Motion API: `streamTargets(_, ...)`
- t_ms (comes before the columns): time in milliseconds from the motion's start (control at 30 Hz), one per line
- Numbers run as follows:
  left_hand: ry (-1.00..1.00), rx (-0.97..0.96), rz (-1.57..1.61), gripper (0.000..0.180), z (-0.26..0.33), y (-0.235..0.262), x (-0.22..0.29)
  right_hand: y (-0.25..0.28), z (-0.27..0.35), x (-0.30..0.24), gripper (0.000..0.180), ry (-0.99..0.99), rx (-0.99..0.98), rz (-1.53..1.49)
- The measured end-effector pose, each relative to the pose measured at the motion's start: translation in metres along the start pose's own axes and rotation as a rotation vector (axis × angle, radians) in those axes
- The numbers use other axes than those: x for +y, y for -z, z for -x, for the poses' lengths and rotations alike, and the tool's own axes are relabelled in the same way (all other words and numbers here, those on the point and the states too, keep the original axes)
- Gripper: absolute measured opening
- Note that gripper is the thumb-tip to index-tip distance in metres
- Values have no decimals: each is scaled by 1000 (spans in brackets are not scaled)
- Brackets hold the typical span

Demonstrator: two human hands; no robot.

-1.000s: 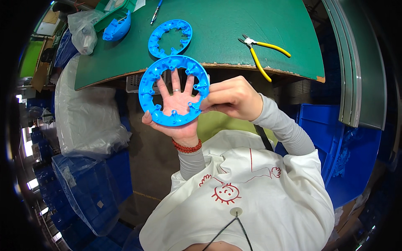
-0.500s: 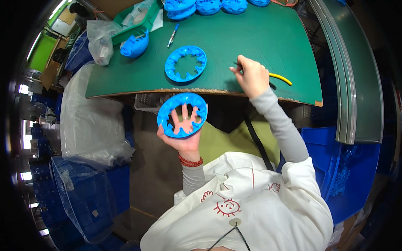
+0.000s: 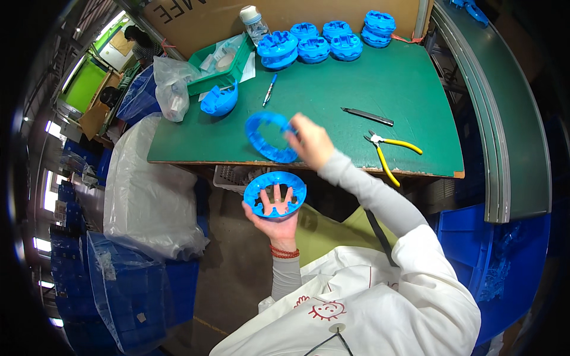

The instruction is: Remove plastic components from a bin and use pliers to trim or adjust internal structural elements.

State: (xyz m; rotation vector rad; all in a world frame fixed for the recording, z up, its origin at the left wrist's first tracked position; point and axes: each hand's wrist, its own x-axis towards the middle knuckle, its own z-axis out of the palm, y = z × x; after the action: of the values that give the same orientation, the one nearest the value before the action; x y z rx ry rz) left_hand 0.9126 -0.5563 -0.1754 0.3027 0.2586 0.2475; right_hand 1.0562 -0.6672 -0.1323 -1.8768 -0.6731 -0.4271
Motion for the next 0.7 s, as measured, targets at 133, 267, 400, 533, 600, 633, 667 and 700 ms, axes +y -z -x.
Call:
streamTargets(133, -73, -189, 16, 92, 0, -6, 0, 39, 39, -59, 24, 859, -392, 269)
streamTargets(267, -3, -392, -8, 98, -6, 2, -9, 57, 57, -62, 43, 758, -483, 223)
streamTargets(400, -58, -437, -361, 96, 14, -37, -24, 62, 50, -80, 94, 307, -338, 93)
streamTargets(533, -27, -401, -387, 99, 16, -39, -24, 73, 50, -77, 115, 216, -340, -2)
streamTargets(600, 27, -393, -348, 103, 22, -44, -24, 84, 51, -82, 115, 219, -281, 117)
streamTargets(633, 97, -490, -413, 105, 21, -47, -24, 88, 51, -82, 115, 212, -319, 243)
streamTargets(667, 84, -499, -380, 105, 20, -55, -27, 86, 52, -79, 115, 199, -335, 210)
streamTargets(700, 70, -508, -347, 105, 21, -60, -31, 86, 53, -78, 115, 186, -352, 178)
